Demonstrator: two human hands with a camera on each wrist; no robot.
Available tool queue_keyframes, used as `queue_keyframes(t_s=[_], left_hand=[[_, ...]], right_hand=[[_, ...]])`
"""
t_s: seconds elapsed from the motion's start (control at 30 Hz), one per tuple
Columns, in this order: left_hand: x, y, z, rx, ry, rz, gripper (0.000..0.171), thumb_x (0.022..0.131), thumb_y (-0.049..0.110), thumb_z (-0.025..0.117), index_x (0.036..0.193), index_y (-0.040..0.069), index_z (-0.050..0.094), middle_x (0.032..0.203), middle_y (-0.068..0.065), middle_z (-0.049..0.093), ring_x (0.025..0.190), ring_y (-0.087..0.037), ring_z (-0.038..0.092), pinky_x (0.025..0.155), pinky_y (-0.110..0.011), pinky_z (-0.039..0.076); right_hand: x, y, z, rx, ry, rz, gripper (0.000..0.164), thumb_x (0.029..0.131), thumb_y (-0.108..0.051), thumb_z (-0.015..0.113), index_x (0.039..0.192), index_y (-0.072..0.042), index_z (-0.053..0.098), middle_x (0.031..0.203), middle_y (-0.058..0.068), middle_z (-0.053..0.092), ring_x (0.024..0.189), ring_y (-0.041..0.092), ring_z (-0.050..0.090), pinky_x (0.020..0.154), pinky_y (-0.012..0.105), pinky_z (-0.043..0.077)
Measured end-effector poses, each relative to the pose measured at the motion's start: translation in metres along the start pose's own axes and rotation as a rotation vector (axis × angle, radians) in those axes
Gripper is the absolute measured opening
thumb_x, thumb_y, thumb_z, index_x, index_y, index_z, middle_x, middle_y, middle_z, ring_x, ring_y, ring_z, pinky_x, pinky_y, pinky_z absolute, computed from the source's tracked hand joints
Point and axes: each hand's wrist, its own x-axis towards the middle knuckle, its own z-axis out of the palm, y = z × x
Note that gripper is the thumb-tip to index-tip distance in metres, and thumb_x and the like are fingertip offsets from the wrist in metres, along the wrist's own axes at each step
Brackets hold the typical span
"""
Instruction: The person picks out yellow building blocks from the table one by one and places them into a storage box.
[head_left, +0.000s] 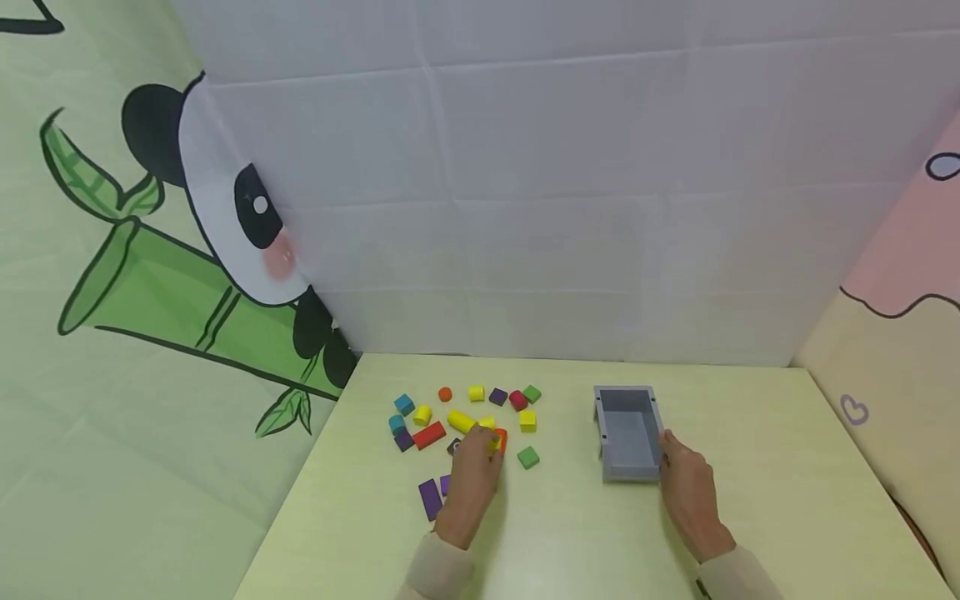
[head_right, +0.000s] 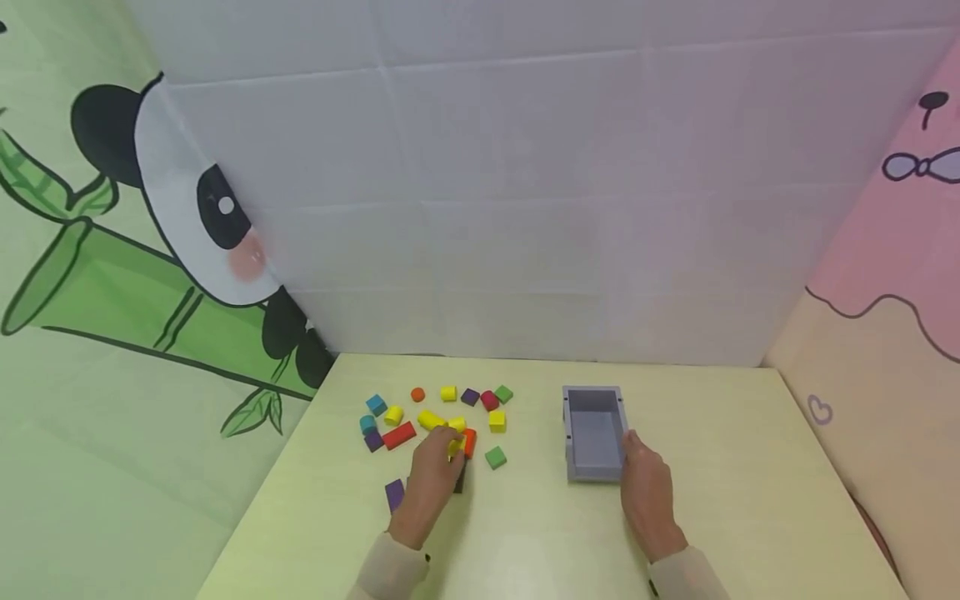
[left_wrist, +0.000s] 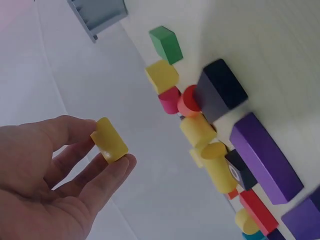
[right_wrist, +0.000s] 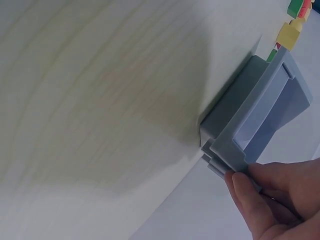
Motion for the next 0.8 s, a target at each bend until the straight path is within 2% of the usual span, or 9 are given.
queue_keyframes(t_s=[0.3,0.5,0.67,0.8], left_hand=[[-0.006,0.015,0.006,-0.017,0.006,0.077,0.019,0.09,-0.006,0.078,0.108,0.0,0.075,0.11,-0.011,0.072,0.102,-0.026,0.071,0.091,-0.04,0.062],[-0.006,0.026,0.014,-0.043,-0.067,0.057,0.019,0.093,-0.004,0.076,0.11,0.002,0.075,0.114,-0.009,0.072,0.104,-0.025,0.07,0.095,-0.04,0.061],[-0.005,0.035,0.024,-0.05,-0.067,0.074,0.02,0.091,-0.004,0.077,0.11,0.003,0.076,0.113,-0.009,0.073,0.104,-0.023,0.071,0.096,-0.038,0.061],[-0.007,0.042,0.027,-0.07,-0.083,0.067,0.021,0.093,-0.003,0.077,0.113,0.003,0.075,0.116,-0.008,0.072,0.107,-0.023,0.071,0.096,-0.037,0.062]], right_hand=[[0.001,-0.001,-0.001,-0.011,-0.013,0.018,0.032,0.085,0.02,0.07,0.117,0.016,0.071,0.119,0.035,0.068,0.096,0.057,0.07,0.068,0.063,0.06],[0.001,-0.003,-0.002,-0.025,-0.043,0.044,0.031,0.087,0.018,0.069,0.118,0.015,0.071,0.121,0.035,0.067,0.097,0.057,0.069,0.07,0.062,0.06],[0.001,-0.003,-0.002,-0.021,-0.043,0.042,0.032,0.087,0.019,0.069,0.118,0.016,0.071,0.122,0.035,0.066,0.098,0.058,0.069,0.07,0.062,0.06],[0.0,-0.003,-0.002,-0.03,-0.039,0.03,0.029,0.089,0.017,0.069,0.118,0.016,0.071,0.12,0.035,0.067,0.092,0.058,0.069,0.063,0.06,0.06]])
